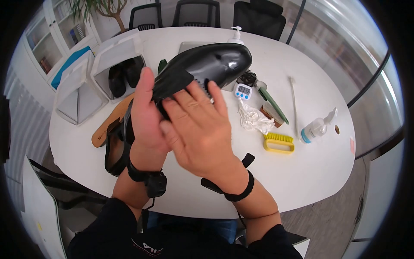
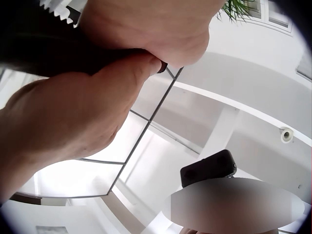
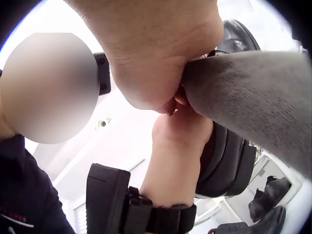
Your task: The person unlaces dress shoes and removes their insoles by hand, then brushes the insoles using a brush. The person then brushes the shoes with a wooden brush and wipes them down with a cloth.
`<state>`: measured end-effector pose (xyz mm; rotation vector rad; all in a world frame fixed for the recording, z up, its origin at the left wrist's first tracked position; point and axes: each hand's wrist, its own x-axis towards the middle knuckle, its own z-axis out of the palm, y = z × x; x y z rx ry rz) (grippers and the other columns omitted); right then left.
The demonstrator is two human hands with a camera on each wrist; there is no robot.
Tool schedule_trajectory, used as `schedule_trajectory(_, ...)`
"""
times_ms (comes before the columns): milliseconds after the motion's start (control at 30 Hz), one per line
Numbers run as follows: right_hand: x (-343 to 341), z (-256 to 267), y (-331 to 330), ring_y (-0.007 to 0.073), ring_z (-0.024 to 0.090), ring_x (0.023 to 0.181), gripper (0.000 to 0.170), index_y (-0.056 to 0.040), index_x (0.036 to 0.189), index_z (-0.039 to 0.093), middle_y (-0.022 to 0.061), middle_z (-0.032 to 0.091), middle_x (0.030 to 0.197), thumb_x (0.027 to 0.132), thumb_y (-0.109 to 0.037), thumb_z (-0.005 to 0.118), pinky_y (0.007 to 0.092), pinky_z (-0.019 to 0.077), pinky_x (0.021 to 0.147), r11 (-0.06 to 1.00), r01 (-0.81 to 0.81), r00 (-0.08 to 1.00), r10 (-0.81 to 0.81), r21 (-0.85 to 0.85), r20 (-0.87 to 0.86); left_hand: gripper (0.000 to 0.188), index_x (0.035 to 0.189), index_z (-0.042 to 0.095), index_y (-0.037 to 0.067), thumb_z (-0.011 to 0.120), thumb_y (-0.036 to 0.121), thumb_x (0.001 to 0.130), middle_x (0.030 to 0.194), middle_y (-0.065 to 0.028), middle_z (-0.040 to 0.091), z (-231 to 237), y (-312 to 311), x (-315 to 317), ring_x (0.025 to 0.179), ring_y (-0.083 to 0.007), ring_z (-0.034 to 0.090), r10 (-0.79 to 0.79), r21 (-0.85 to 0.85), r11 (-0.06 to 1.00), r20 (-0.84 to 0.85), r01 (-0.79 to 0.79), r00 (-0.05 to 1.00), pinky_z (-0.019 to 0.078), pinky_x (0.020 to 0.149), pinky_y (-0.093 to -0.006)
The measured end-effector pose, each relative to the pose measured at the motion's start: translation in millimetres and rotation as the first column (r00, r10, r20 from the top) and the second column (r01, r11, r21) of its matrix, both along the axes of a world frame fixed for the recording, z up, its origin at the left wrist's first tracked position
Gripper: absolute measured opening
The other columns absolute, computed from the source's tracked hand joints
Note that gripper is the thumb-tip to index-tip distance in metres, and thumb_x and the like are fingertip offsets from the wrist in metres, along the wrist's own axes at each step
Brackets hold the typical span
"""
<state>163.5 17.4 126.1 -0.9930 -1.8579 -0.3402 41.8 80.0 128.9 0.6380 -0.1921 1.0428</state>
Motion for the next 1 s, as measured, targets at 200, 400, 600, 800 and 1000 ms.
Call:
schedule_trajectory(200, 12, 10, -1, 0.0433, 0.056, 0.136, 0.043, -0.0001, 0.124, 0.072, 0.0202, 0.068, 0.133, 0.093, -0.03, 0.073, 0.0621, 0.0283, 0.119, 0.992, 0.124, 0.986, -0.122, -0.008, 0.114, 0.052, 0.132, 0.063, 0.002, 0.045, 0.047, 0.112, 0.129, -0.0097, 0.069, 11, -11, 2, 0.119, -0.0218, 0.065, 0.187, -0.076, 0.978, -0.106, -0.196, 0.977, 0.0499, 0.108, -0.0386)
schedule_trajectory(400, -4, 7, -6, 0.0396, 0.06, 0.135, 0.039, -0.0041, 0.124, 0.074, 0.0163, 0.071, 0.132, 0.093, -0.029, 0.072, 0.0581, 0.0303, 0.122, 0.985, -0.158, 0.985, 0.162, -0.068, 0.065, 0.056, 0.129, 0.066, 0.003, 0.049, 0.052, 0.109, 0.119, -0.0079, 0.074, 9, -1, -8, 0.105, -0.02, 0.071, 0.18, -0.11, 0.974, -0.143, -0.196, 0.973, 0.057, 0.094, -0.0346)
schedule_trajectory(600, 4, 2, 2, 0.0298, 0.073, 0.114, 0.03, -0.0062, 0.101, 0.078, 0.0113, 0.078, 0.114, 0.073, 0.0, 0.071, 0.0553, 0.0363, 0.12, 0.99, -0.115, 0.989, 0.106, 0.083, 0.101, 0.066, 0.137, 0.06, -0.002, 0.042, 0.055, 0.109, 0.13, -0.0144, 0.069, 24, -1, -21, 0.111, -0.0284, 0.069, 0.251, -0.08, 0.963, -0.081, -0.257, 0.965, 0.0558, 0.098, -0.0411)
schedule_trajectory(800, -9, -7, 4, 0.0288, 0.076, 0.097, 0.021, -0.0047, 0.093, 0.074, 0.0115, 0.076, 0.1, 0.073, 0.0, 0.073, 0.0515, 0.0478, 0.11, 0.968, 0.176, 0.984, -0.18, 0.18, 0.008, 0.061, 0.136, 0.061, -0.001, 0.045, 0.051, 0.109, 0.132, -0.0139, 0.069, 18, 0, -16, 0.116, -0.0294, 0.067, 0.237, -0.141, 0.961, -0.032, -0.239, 0.971, 0.0529, 0.102, -0.0437)
schedule_trajectory(1000, -9, 6, -16, 0.0291, 0.073, 0.083, 0.021, -0.0036, 0.098, 0.075, 0.0125, 0.075, 0.097, 0.078, 0.003, 0.071, 0.0382, 0.0599, 0.082, 0.996, -0.082, 0.973, 0.075, -0.025, -0.217, 0.05, 0.131, 0.064, 0.001, 0.051, 0.043, 0.109, 0.125, -0.0107, 0.072, 16, 1, -12, 0.11, -0.0234, 0.071, 0.35, -0.107, 0.926, -0.109, -0.361, 0.93, 0.057, 0.096, -0.0387)
